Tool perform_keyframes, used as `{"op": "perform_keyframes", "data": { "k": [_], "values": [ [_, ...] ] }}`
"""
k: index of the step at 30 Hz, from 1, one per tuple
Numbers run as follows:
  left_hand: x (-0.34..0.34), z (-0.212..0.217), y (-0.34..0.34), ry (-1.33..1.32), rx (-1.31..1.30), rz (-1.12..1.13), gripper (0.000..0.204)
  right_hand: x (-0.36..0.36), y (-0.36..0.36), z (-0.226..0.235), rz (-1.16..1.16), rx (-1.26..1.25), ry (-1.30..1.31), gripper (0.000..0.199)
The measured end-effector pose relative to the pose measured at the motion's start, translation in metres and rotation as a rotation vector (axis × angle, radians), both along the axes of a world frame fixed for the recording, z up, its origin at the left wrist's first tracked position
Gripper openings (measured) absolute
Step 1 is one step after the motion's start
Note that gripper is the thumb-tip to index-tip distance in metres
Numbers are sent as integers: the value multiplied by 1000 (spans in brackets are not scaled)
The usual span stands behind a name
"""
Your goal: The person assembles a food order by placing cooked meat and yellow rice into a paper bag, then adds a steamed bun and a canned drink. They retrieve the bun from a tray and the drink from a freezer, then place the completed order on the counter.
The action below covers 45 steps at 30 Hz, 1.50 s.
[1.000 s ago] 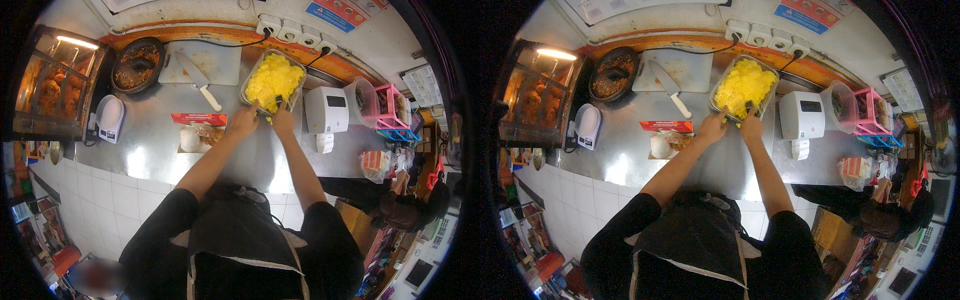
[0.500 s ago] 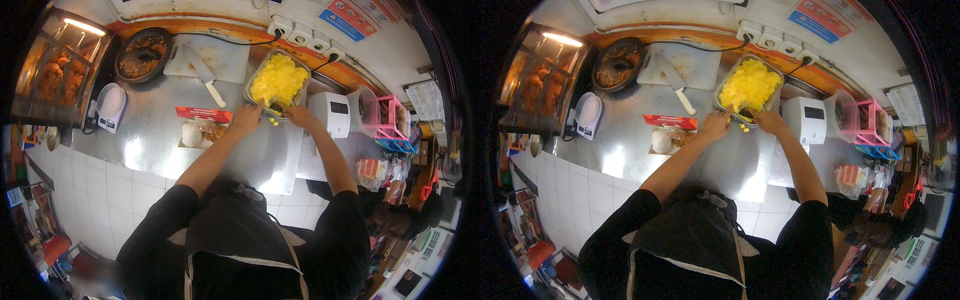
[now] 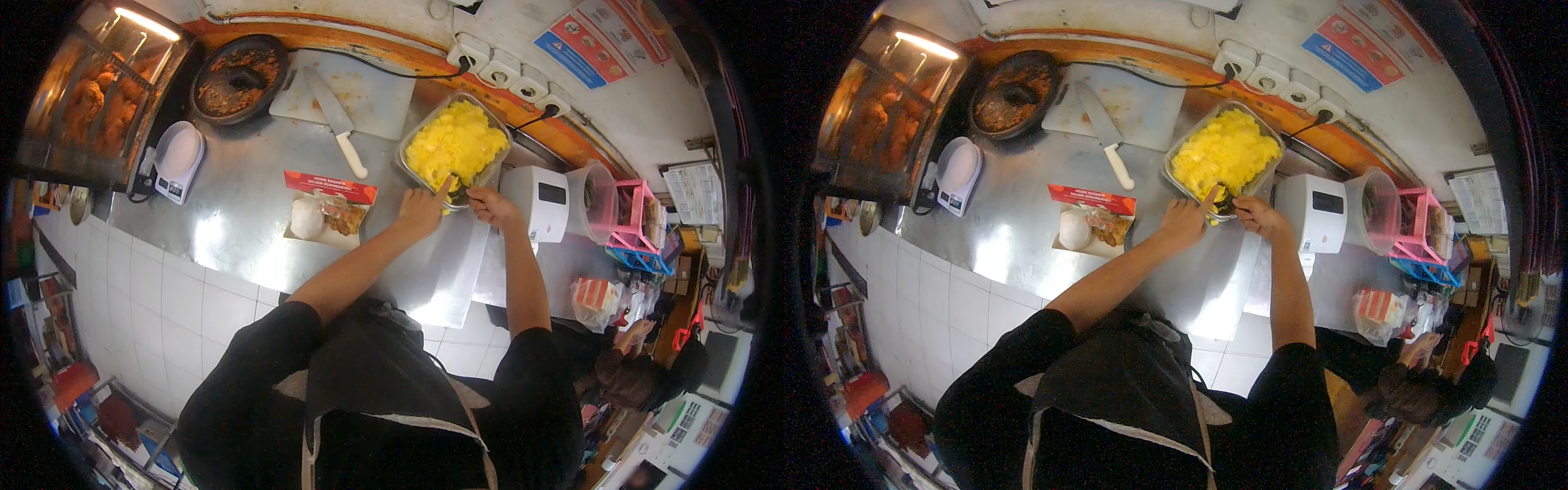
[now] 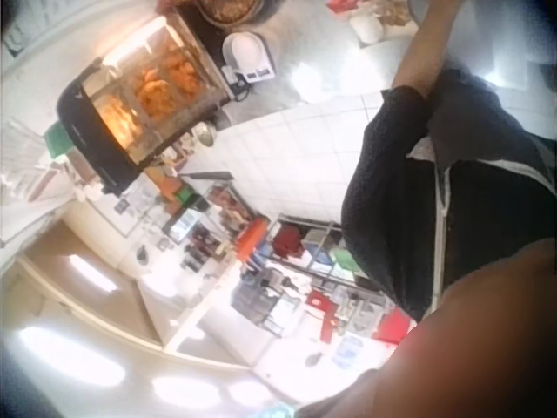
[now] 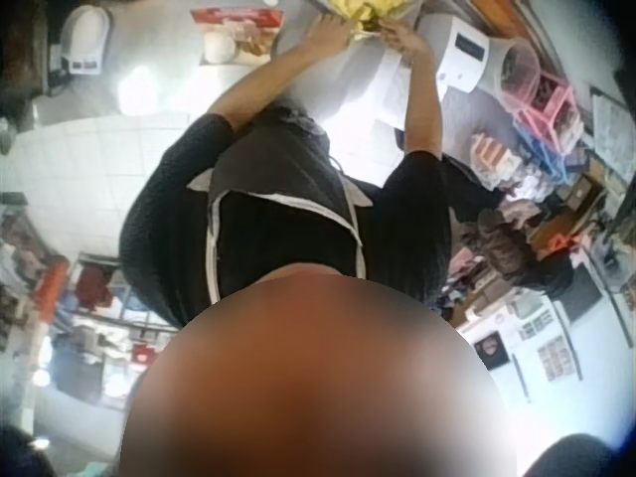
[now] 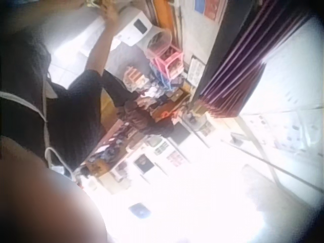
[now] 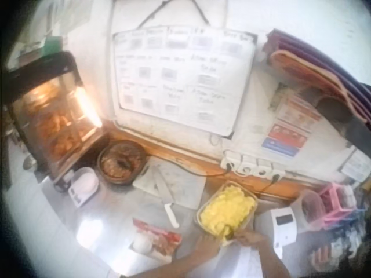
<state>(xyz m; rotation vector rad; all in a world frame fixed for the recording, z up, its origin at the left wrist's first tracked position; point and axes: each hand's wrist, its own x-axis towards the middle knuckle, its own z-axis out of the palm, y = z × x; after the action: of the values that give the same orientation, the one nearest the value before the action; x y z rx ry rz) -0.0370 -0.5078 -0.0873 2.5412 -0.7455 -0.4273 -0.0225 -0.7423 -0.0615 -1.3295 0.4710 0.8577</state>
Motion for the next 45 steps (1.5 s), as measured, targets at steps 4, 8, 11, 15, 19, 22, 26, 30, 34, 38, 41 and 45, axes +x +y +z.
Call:
{"op": "perform_keyframes", "data": {
  "k": [4, 8, 11, 15, 19, 22, 26, 30, 34, 38, 41, 45],
  "values": [
    [4, 29, 8, 2, -210, 60, 81, -14, 2, 1, -182, 58, 7, 27],
    [-22, 53, 72, -141, -586, 71, 68, -33, -7, -2, -280, 153, -23, 24],
    [-54, 56, 147, -209, -633, 184, 45, -45, -12, -4, -371, 161, -28, 23],
    [-83, 37, 238, -338, -364, 330, 35, -54, -5, 9, -448, 182, -93, 22],
    [-99, 9, 282, -309, -154, 210, 32, -71, 31, 39, -451, 214, -192, 20],
    [-103, -3, 290, -183, -74, 129, 32, -97, 80, 56, -369, 244, -149, 18],
    [-103, -6, 290, -180, -59, 28, 33, -135, 174, 40, -372, 398, 94, 16],
    [-101, -3, 286, -198, -123, 11, 36, -151, 266, -9, -270, 75, -285, 24],
    [-98, -3, 285, -104, -168, 14, 37, -158, 318, -40, 156, -930, -872, 60],
    [-98, -5, 287, -141, -214, 0, 37, -170, 325, -36, 234, -1082, -863, 65],
    [-98, -7, 289, -117, -222, -9, 39, -171, 324, -30, 132, -1052, -946, 64],
    [-93, -7, 294, -111, -228, -24, 38, -168, 325, -35, 151, -952, -705, 59]
  ]
}}
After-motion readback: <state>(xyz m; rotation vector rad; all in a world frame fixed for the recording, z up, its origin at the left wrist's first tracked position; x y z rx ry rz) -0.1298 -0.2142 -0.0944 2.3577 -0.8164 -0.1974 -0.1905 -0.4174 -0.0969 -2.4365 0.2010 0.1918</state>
